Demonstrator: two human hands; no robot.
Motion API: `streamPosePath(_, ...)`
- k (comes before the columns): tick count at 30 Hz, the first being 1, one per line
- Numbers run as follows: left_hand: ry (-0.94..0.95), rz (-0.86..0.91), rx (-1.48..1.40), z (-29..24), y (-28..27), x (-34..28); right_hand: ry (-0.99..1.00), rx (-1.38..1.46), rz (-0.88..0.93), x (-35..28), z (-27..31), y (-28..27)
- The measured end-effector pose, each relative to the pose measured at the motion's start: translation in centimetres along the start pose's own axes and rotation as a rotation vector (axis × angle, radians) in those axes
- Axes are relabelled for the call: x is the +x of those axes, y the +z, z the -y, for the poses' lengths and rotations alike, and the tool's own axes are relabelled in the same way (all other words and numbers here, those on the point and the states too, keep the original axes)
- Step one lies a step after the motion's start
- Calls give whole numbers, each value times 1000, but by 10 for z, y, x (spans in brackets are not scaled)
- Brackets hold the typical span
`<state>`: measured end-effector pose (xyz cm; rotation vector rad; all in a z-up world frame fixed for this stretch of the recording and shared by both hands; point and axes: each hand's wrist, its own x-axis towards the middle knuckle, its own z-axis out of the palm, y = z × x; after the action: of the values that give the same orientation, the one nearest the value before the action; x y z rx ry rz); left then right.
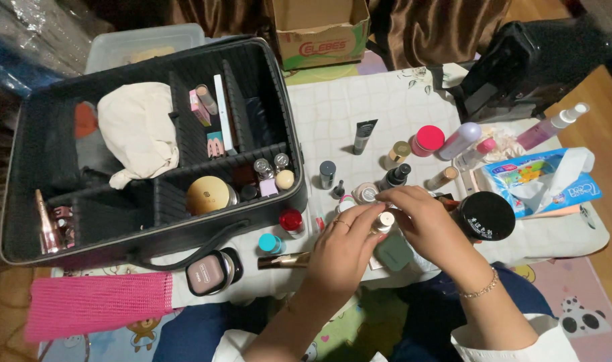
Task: The person packs various cosmetic items, including bottles, tubes, and compacts, into a black suitcase. They pick up items from a table, open and close some containers, and place them into the suitcase's compartments.
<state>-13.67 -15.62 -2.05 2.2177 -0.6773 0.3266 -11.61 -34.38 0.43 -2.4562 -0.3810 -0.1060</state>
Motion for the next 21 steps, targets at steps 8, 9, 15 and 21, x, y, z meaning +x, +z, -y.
streamPosePath(8, -104, -82, 9, 12, -118, 1, -8, -167, -41, -3, 35, -30)
streamPosePath(9, -109, -135, 25, 26, -126, -4, -1, -215, -94, -3, 44, -35)
streamPosePath(15, -347, -165, 357, 70, -177, -7, -179, -25, -67, 14, 110, -7)
streamPosePath(21, -629, 83, 408, 127, -185, 8, -393, -48, -51, 58, 132, 76)
